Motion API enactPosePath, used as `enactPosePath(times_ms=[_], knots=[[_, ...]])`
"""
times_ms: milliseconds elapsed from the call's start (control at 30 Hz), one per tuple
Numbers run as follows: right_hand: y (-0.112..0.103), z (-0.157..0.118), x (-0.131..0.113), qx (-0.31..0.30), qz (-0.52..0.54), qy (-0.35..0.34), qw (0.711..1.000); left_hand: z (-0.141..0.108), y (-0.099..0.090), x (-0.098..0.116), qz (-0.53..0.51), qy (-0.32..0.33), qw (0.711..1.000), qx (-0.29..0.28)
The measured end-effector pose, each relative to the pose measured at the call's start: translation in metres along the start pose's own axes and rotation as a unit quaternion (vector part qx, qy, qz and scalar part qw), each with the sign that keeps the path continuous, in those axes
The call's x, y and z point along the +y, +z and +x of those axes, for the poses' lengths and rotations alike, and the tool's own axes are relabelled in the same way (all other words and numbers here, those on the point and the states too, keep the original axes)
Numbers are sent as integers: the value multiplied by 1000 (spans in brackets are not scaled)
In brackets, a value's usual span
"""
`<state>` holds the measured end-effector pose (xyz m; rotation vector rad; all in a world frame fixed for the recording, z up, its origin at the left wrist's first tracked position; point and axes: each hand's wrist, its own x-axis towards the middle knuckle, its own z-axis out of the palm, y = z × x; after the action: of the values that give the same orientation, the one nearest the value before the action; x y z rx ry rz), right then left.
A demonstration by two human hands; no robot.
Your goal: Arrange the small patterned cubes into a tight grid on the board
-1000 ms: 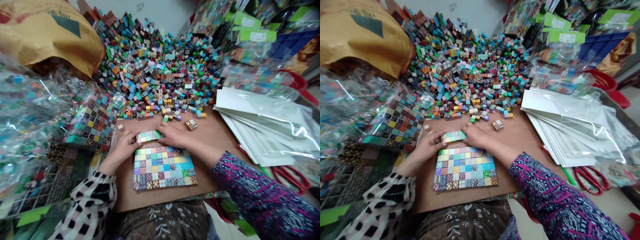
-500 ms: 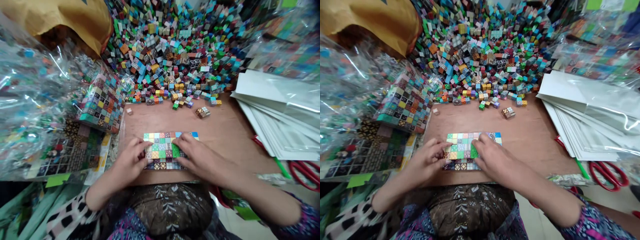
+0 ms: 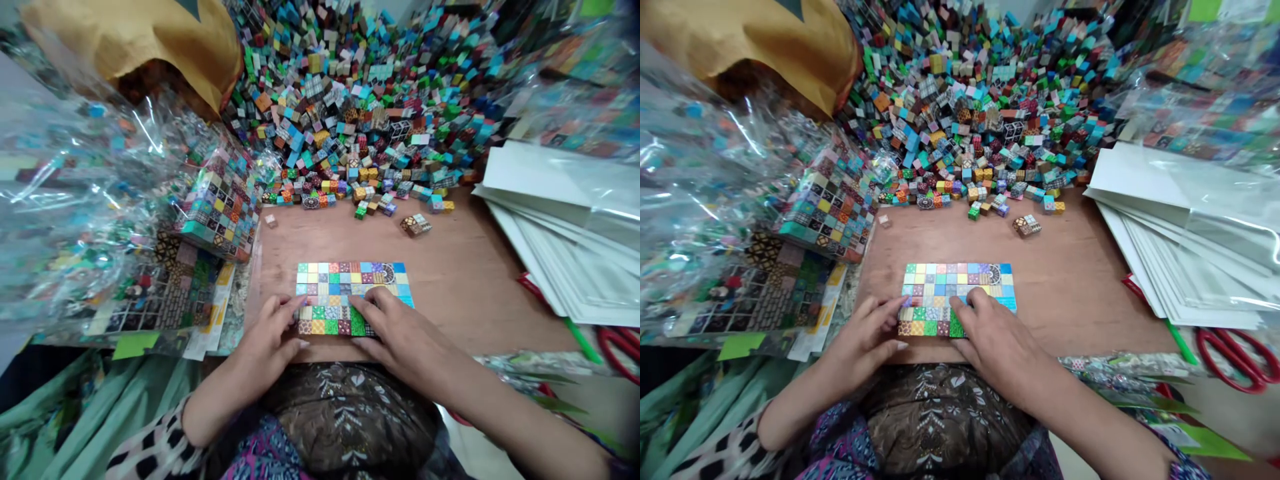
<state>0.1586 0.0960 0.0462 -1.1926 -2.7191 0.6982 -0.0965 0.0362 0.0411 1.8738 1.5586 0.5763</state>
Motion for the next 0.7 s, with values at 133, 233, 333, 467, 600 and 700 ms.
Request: enactPosePath(times_ms=[133, 233, 333, 467, 600, 700], knots=[[2, 2, 0, 10, 2, -13, 1000, -10, 2, -7, -35, -44, 998, 33], [5, 4, -1, 13, 16, -14, 1000, -11, 5, -8, -56, -64, 996, 32], [6, 5, -2, 17, 19, -19, 999, -11, 9, -7, -101, -80, 991, 28], [6, 6, -6, 17, 12, -23, 1000, -11, 12, -2, -174, -101, 979, 27], [8, 8, -9, 29, 6, -21, 999, -9, 12, 1, -167, -108, 979, 42], [10, 10, -11, 28, 0, -16, 999, -8, 11, 1, -134, -102, 985, 47]])
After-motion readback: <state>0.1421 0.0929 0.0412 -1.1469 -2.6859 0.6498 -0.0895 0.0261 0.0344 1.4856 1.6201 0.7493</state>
